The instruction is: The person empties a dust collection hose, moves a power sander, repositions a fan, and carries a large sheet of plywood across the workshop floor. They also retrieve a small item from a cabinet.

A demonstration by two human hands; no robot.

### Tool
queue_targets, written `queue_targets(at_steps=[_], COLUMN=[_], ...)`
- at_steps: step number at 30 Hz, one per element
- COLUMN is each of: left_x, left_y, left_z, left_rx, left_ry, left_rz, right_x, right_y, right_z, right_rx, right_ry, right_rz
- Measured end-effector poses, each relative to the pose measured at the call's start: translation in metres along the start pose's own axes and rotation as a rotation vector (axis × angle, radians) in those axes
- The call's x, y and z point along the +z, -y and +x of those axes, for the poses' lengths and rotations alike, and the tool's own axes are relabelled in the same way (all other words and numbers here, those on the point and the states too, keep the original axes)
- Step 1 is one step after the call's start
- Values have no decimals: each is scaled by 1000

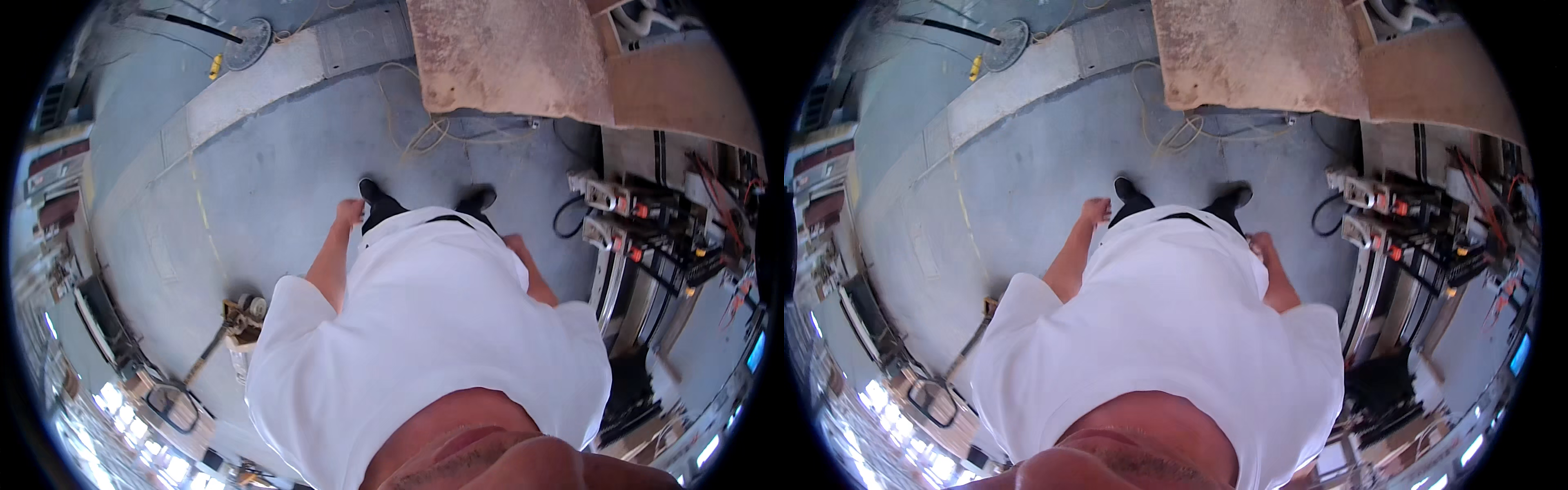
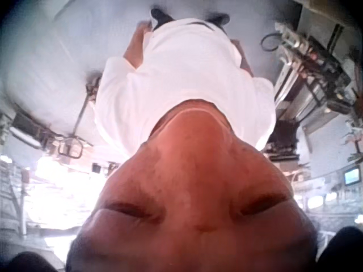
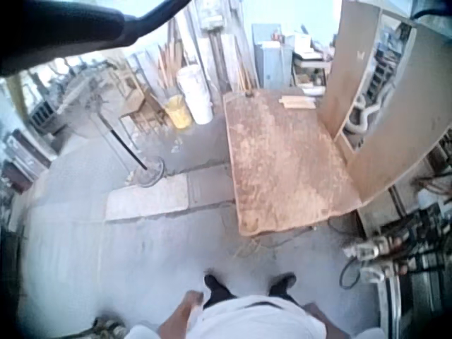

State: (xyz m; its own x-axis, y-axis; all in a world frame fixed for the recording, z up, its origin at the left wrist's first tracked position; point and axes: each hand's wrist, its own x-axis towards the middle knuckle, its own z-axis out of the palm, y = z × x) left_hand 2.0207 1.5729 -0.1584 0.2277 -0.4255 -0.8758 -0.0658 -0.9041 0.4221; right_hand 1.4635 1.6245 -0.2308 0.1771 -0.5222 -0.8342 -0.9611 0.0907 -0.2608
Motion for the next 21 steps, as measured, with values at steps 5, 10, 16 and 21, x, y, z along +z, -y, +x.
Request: queue_targets(at_steps=[5, 10, 16, 21], left_x=[-88, -207, -266, -284], left_y=[-80, -93, -86, -93], left_z=[27, 46, 81, 90], left_rx=[286, 117, 5, 861], left_ry=[22, -106, 150, 274], left_rz=[13, -82, 11, 1450], right_x=[-90, -153, -63, -21], right_y=[145, 318, 339, 361], right_z=[-10, -11, 22, 33], right_rx=[321, 21, -63, 577], right_ry=[-111, -354, -261, -93], right_rz=[498, 1008, 375, 743])
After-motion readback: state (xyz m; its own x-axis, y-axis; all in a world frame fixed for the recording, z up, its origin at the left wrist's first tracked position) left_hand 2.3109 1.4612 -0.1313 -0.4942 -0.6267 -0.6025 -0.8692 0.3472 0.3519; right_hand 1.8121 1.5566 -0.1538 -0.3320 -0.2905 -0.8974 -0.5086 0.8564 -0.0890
